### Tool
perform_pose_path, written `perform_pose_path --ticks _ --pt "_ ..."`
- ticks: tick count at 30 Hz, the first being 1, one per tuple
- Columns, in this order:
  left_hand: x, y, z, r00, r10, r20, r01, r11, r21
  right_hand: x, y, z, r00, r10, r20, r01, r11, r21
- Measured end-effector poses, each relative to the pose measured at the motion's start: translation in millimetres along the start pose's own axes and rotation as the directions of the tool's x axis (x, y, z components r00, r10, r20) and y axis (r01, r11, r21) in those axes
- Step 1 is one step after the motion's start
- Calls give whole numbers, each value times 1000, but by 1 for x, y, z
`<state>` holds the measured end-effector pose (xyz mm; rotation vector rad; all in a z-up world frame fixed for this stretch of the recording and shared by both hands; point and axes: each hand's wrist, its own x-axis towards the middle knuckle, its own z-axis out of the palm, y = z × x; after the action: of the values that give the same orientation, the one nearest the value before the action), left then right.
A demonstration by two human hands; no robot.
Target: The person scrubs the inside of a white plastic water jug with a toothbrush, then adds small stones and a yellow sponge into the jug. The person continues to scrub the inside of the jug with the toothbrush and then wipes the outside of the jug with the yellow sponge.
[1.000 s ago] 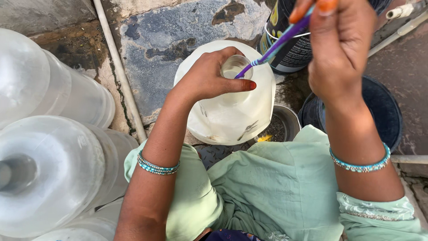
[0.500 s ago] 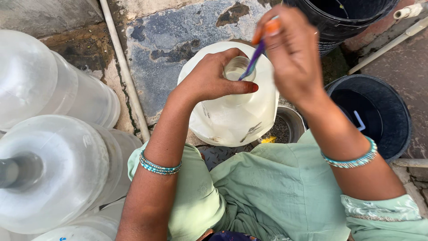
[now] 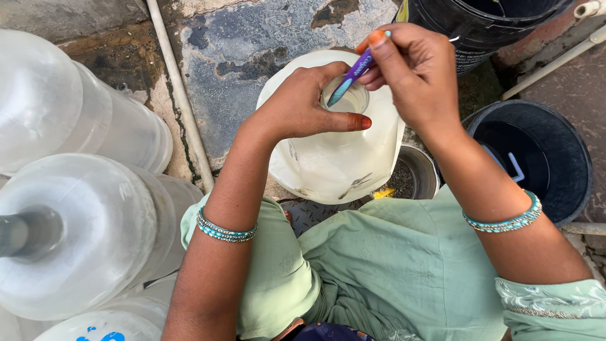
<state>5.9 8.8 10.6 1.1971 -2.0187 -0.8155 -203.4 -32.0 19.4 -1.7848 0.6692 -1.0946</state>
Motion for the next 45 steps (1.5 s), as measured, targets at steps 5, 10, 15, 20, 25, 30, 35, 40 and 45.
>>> perform_pose_path --ticks 5,10,15,20,25,30,35,40,45 --pt "0 3 0 996 -26 86 21 998 63 -3 -1 -13 994 83 72 -80 996 -35" --pt "2 5 7 994 91 55 -93 995 41 7 -13 -21 953 111 283 -117 993 5" --pt "3 5 10 995 91 30 -91 996 15 11 -38 -30 879 -153 452 387 782 -489" --pt "1 5 7 998 47 51 -46 999 -10 10 -46 -14 864 -209 459 443 748 -494" --pt "2 4 8 999 10 49 -10 1000 7 15 -25 -4 912 -110 395 276 877 -393" --pt "3 2 6 999 49 5 -49 999 1 -2 -41 -19 972 -176 157 226 888 -400" --pt "4 2 13 999 35 5 -35 999 36 -30 -89 -28 985 -171 -4 150 872 -465" --pt "6 -1 11 999 38 -3 -38 999 5 -7 -60 -9 944 -253 211 328 784 -527" --pt "5 -1 12 1000 31 -1 -31 1000 -8 5 -29 -5 974 -124 189 182 927 -329"
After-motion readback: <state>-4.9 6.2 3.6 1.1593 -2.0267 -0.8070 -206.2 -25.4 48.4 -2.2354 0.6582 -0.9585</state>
